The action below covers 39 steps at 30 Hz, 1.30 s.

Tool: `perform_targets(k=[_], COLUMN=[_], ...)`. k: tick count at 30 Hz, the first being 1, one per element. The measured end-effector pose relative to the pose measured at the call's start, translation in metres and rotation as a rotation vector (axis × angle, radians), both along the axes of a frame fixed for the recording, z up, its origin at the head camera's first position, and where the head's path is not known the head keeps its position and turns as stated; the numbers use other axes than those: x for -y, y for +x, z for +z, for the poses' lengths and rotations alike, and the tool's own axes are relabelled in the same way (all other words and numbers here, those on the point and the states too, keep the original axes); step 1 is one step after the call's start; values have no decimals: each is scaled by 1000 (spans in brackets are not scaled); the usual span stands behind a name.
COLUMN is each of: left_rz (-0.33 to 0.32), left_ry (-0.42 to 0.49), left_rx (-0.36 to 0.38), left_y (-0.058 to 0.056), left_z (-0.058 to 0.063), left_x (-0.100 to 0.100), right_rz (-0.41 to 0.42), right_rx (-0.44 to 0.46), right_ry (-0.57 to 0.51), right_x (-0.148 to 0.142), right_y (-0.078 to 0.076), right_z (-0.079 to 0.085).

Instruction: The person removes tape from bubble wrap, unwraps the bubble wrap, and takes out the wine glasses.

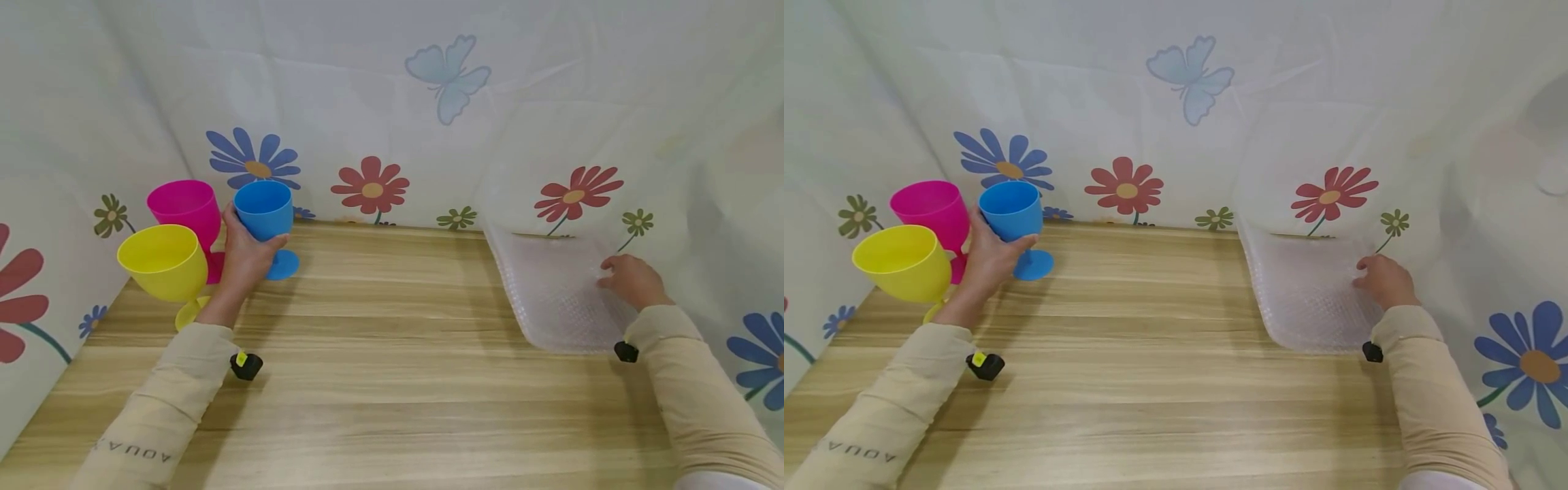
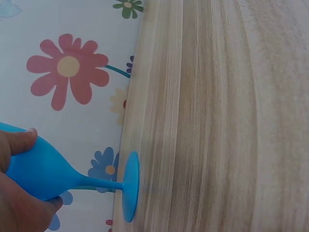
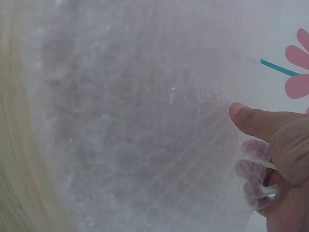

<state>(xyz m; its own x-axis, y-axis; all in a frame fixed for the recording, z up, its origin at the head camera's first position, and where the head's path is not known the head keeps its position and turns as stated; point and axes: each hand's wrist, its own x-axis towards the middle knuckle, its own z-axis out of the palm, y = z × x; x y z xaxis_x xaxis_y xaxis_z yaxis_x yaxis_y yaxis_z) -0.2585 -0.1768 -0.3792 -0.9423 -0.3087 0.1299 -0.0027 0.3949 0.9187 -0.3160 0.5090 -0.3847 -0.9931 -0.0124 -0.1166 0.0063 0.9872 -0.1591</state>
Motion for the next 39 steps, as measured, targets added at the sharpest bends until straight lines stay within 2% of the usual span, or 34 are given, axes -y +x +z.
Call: perform_targets(k=[8,22,30,39], left_rz=[-11,-15,-9,-1], left_ry=[-4,-2,-10,-35], left_rx=[-8,-30,-59,-58], left_y=[-1,-1,3,4], left_z=[-1,-1,-2,-4], left_x=[-1,-3,-3,0], right_rz=[-24,-48,-65,-118], right_rx=[26,-9,-38,-22], right_ry=[17,43,51,77], right_x=[-3,4,9,13], right_y=[3,13,16,10], right_z=[-4,-5,-8,-14])
